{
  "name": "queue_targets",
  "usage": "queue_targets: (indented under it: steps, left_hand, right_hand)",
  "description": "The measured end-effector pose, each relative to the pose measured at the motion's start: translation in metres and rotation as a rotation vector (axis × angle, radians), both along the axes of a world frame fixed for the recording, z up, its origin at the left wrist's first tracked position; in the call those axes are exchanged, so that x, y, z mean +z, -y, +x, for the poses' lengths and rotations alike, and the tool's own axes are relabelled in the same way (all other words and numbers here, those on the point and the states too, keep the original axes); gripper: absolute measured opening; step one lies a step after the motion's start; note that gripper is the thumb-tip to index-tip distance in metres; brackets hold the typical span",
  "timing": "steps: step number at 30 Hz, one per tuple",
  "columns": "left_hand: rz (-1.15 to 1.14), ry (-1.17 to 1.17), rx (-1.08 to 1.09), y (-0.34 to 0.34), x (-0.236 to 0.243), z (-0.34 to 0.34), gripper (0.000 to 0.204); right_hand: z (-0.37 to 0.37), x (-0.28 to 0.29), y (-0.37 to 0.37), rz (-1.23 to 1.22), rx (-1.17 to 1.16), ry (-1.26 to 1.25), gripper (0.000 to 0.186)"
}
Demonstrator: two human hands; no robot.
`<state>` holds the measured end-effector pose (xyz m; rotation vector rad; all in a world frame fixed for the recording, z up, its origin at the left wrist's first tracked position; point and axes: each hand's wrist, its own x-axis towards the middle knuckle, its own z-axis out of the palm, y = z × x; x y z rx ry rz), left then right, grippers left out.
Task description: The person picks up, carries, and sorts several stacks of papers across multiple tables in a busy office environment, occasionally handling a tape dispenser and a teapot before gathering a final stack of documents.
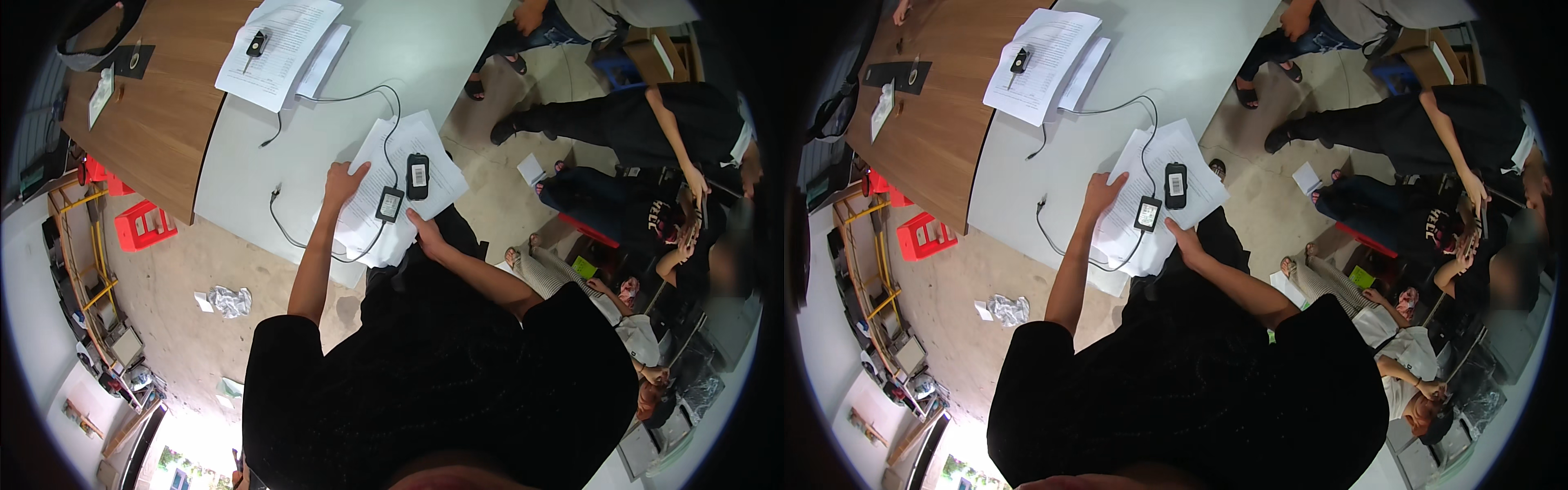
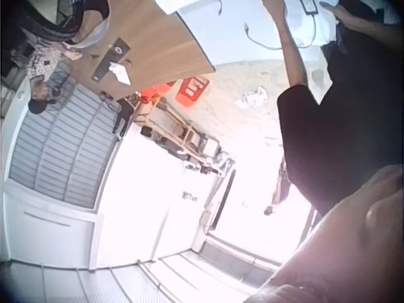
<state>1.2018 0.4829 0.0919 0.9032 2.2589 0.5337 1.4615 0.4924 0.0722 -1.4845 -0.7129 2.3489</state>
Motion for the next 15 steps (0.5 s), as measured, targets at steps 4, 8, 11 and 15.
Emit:
queue_targets:
  steps: [4, 8, 11, 15]
  left_hand:
    - [-0.085, 0.124, -0.094, -0.017, -0.005, -0.005, 0.076]
    - [-0.079, 0.244, -0.007, -0.033, 0.014, -0.006, 0.082]
    - [-0.137, 0.340, 0.063, -0.035, 0.025, -0.001, 0.080]
    - [-0.151, 0.552, 0.151, -0.021, 0.003, -0.007, 0.077]
  right_hand:
    - [0.012, 0.013, -0.019, -0.144, -0.080, -0.129, 0.064]
    - [0.016, 0.001, -0.035, -0.152, -0.223, -0.311, 0.064]
    - [0.009, -0.001, -0.044, -0.082, -0.269, -0.227, 0.060]
    - [0.018, -0.006, -0.071, -0.093, -0.104, -0.154, 0.065]
